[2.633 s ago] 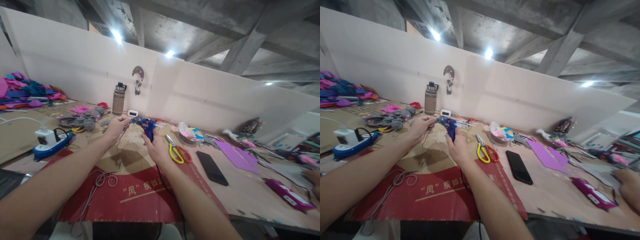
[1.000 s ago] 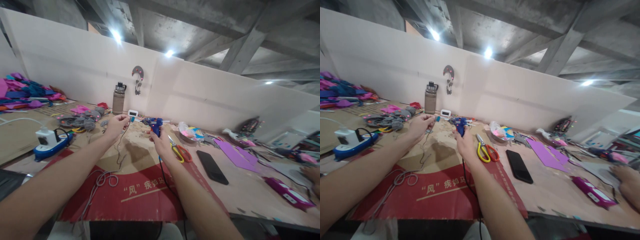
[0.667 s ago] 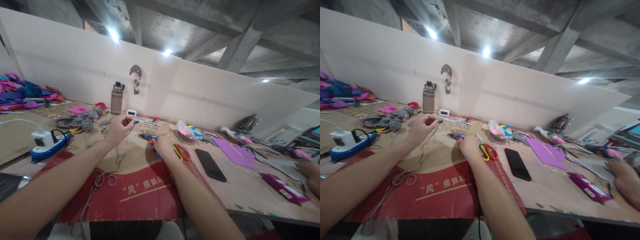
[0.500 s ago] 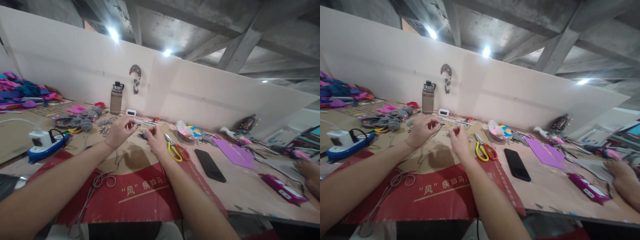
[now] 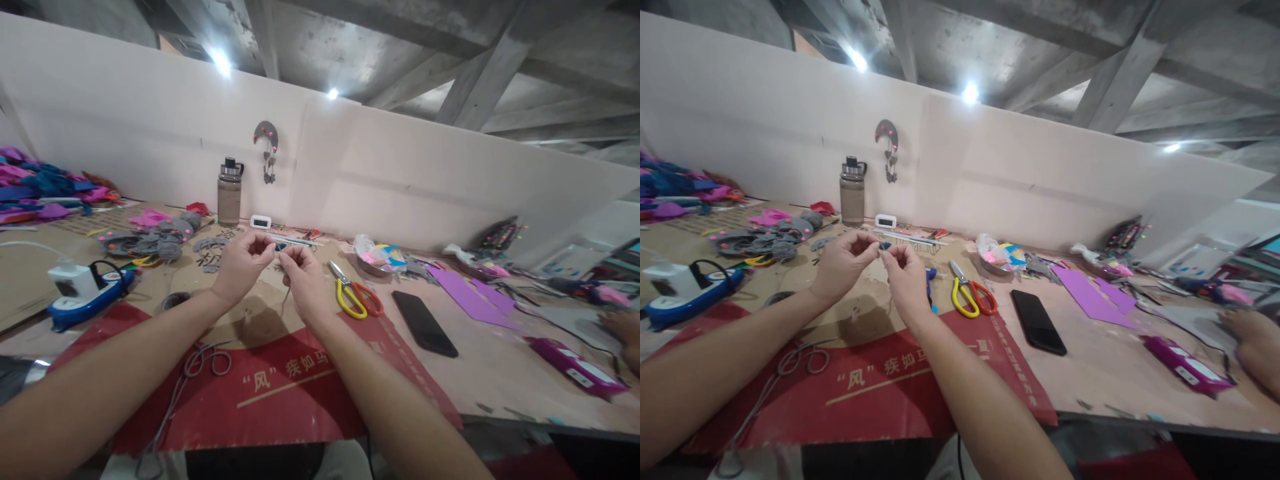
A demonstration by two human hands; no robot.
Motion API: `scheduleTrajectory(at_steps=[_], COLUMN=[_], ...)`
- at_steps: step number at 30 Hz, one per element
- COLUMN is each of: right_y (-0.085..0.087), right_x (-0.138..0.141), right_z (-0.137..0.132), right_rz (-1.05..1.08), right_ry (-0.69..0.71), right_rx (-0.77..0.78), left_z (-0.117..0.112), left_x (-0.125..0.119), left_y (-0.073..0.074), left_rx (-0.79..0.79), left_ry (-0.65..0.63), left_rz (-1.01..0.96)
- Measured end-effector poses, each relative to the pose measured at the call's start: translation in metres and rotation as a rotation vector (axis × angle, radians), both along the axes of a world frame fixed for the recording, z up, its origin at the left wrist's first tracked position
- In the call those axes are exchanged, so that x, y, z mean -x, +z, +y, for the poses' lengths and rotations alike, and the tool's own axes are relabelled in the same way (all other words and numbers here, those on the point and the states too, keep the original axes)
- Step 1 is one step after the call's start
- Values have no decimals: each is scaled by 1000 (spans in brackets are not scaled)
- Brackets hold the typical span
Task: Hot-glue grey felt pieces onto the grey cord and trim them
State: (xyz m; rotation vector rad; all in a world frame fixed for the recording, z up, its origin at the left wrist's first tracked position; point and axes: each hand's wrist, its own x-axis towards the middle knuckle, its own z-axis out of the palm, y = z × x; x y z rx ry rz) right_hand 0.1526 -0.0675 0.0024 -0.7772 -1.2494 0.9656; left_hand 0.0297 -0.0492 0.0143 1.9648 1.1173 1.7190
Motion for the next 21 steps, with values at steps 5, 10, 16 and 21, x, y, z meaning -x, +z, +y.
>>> scheduleTrajectory(at_steps=[5, 10, 16, 21], right_y=[3, 6, 9, 10], right_x=[0, 0, -1, -1], right_z=[-3, -7, -9, -9], right_rz=[-95, -94, -104, -151], right_ry=[-113, -151, -180, -225], right_rx=[-11, 2, 21, 3], left_z=[-1, -4, -3, -2], left_x=[-4, -8, -9, -9], left_y=[0, 1, -1, -3], left_rx=[119, 166, 197, 207], left_ry=[-129, -225, -271, -307], left_rz=[-156, -239, -278, -283])
